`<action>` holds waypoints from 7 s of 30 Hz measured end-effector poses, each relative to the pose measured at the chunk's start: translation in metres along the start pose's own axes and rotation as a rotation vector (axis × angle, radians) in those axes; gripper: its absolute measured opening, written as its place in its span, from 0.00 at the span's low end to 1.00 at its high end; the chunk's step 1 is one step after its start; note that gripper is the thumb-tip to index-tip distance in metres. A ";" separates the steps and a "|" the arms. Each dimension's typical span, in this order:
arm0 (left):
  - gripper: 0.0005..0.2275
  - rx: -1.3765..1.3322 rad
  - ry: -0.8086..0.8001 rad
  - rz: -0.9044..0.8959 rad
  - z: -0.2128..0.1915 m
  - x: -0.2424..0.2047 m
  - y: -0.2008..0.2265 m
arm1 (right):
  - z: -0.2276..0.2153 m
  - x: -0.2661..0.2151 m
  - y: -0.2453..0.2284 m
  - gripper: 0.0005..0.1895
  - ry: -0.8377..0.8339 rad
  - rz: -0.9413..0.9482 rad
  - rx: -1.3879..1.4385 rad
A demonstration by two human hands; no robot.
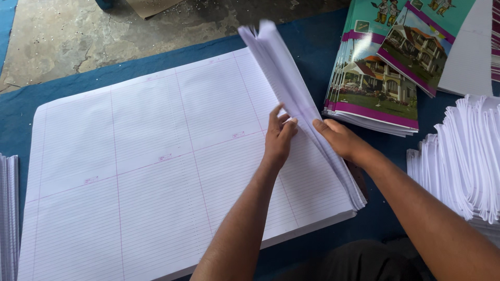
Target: The person folds lined paper sheets in half using a wooden ruler to crease the fold. They then separate the folded sheets and place them into a stack on the left side of the workspace.
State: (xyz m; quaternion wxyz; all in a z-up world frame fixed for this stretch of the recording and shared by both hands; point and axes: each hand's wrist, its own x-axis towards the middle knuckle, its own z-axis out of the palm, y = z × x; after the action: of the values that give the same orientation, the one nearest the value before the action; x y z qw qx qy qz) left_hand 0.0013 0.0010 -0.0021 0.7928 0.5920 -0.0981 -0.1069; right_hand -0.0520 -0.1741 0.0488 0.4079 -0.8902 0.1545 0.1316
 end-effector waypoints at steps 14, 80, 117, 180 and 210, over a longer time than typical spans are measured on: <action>0.26 0.037 0.026 -0.114 0.001 0.001 0.001 | -0.019 0.002 0.029 0.13 0.096 0.321 0.235; 0.07 1.131 0.768 -0.512 -0.494 -0.201 0.186 | 0.273 -0.043 -0.226 0.52 -0.117 -0.359 -0.499; 0.06 0.860 1.005 -0.418 -0.526 -0.222 0.166 | 0.308 -0.026 -0.222 0.39 -0.072 -0.421 -0.104; 0.57 1.552 0.042 -0.673 -0.311 -0.120 0.171 | 0.041 -0.002 -0.028 0.21 0.227 -0.050 -0.786; 0.56 1.571 0.069 -0.687 -0.309 -0.120 0.172 | -0.001 0.051 0.182 0.25 0.270 0.581 -0.773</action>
State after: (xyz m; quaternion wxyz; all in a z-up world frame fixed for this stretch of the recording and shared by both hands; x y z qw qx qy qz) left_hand -0.0173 0.3663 0.0729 0.0788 0.9692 0.0652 -0.2240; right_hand -0.0744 -0.2963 -0.0933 -0.0287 -0.9054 0.3875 0.1712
